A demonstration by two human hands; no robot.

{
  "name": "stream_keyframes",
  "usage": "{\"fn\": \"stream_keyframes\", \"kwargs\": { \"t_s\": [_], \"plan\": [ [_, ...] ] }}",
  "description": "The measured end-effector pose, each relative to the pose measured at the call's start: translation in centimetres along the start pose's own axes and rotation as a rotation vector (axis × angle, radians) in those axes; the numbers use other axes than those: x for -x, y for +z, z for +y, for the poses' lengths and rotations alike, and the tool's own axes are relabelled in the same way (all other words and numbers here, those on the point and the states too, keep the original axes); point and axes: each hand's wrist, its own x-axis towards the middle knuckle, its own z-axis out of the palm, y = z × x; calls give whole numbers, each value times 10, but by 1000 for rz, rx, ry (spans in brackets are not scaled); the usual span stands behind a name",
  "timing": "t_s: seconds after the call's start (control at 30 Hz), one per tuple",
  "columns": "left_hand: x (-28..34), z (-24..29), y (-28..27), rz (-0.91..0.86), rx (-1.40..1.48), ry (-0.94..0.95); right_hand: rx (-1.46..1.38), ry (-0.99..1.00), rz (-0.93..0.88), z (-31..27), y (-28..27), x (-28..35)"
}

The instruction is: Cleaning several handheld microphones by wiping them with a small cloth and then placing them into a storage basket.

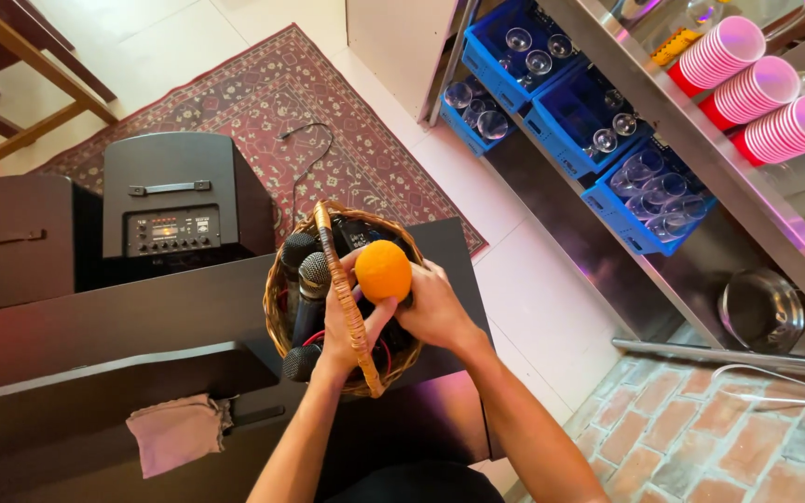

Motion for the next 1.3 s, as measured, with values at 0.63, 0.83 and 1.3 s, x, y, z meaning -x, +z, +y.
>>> {"fn": "stream_keyframes", "kwargs": {
  "t_s": [0.63, 0.83, 1.3],
  "plan": [
    [28, 20, -14, 111, 506, 37, -229, 80, 201, -46, -26, 41],
    [55, 31, -18, 182, 309, 166, -209, 42, 268, -74, -32, 72],
    [151, 46, -63, 193, 321, 200, -293, -44, 213, -162, 5, 137]
  ]
}}
